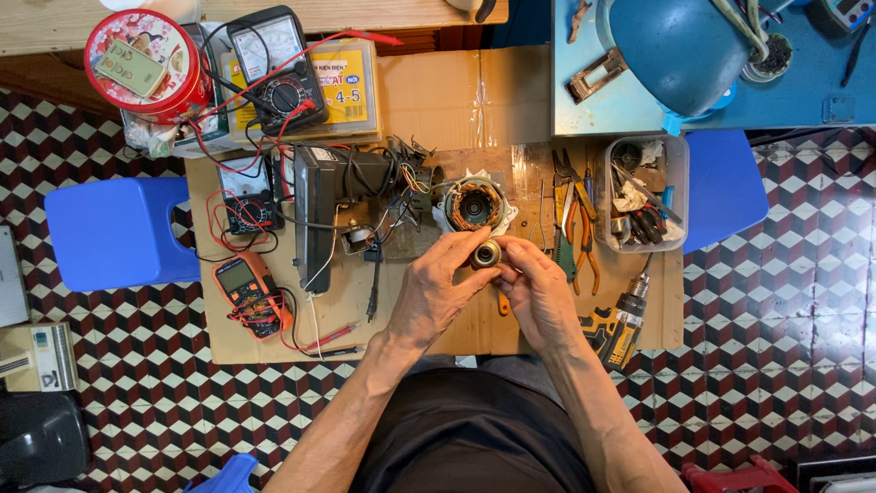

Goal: The person cleans a small cylindrical metal part with a white cloth, then uses a screwdriver to adjust the interior of a motor stator. They repeatedly handle the cylindrical part, inspecting it and placing it into the stator before removing it again.

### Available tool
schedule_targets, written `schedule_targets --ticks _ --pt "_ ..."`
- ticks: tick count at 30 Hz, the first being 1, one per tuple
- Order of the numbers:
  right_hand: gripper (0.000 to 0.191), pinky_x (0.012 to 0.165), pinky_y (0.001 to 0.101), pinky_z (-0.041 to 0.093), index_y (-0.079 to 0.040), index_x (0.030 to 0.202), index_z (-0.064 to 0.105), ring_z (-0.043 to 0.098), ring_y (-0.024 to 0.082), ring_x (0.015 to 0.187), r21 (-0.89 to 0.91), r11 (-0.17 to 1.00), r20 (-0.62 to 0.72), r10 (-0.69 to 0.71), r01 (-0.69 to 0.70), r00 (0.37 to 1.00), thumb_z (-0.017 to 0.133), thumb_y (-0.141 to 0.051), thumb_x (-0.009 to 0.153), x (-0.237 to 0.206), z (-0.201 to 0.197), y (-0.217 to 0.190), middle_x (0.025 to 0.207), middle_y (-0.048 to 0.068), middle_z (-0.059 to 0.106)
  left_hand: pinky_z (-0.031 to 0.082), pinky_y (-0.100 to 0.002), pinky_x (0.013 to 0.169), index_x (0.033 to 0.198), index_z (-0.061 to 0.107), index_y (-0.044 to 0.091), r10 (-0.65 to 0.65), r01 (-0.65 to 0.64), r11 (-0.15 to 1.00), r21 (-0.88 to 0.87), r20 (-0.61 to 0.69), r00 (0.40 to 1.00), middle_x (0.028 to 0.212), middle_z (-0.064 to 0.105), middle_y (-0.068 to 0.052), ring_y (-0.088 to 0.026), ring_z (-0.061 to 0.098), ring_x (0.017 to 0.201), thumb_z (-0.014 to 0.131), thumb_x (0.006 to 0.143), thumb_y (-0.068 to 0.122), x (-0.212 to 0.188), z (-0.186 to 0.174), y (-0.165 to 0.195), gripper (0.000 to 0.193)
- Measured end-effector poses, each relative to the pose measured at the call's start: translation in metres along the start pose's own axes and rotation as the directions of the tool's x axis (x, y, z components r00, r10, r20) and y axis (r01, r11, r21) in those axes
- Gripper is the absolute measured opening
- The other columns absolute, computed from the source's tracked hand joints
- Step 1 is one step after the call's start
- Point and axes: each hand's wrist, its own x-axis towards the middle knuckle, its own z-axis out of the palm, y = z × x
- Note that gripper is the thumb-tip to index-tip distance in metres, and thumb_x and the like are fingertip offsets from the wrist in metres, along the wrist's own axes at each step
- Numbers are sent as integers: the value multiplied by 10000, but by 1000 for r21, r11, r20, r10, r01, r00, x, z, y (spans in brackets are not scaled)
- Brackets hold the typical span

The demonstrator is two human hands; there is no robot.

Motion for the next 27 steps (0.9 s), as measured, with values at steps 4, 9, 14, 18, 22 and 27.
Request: schedule_targets --ticks 4,9,14,18,22,27 --pt "285 780 230 494 11 1249 665 623 57 841 7 1000 2 -20 19 1000 639 -157 1020 3 -1 4 1039 40 720 609 -348 952 1364 624 64 24 -24 999 28 -15 1000 1288 681 -118 -266 718 1149 810 868 155 1 -2 2 538" --pt "268 842 239 524 -12 1224 672 640 64 871 -17 999 -23 -50 50 998 673 -138 987 4 -1 5 1011 25 715 604 -355 947 1358 610 74 41 -40 997 70 -1 999 1304 664 -104 -280 707 1164 801 871 147 3 -8 8 528" --pt "245 841 238 514 -25 1210 678 646 69 889 0 998 -3 -60 60 998 682 -130 989 8 6 0 1010 25 716 603 -378 921 1393 576 91 73 -70 985 156 -12 997 1307 644 -107 -298 697 1153 805 873 156 9 -11 13 571" --pt "236 863 244 528 -37 1204 682 652 69 904 -18 997 -2 -75 75 997 676 -133 988 10 14 -2 1024 21 718 624 -368 869 1390 570 87 84 -81 980 183 -9 996 1294 643 -107 -296 717 1099 784 898 151 11 -15 14 540" --pt "234 860 247 537 -39 1202 695 662 74 913 -81 992 -37 -100 97 994 670 -135 991 9 22 -1 1027 27 727 638 -353 820 1372 579 79 88 -85 974 211 -2 996 1278 641 -109 -292 737 1031 759 913 143 13 -17 12 497" --pt "240 835 247 545 -34 1205 701 673 79 899 -124 988 -69 -105 96 992 666 -134 989 11 24 -3 1028 33 738 632 -366 791 1356 588 74 87 -86 969 230 4 996 1236 654 -113 -301 744 987 756 910 130 16 -17 11 480"
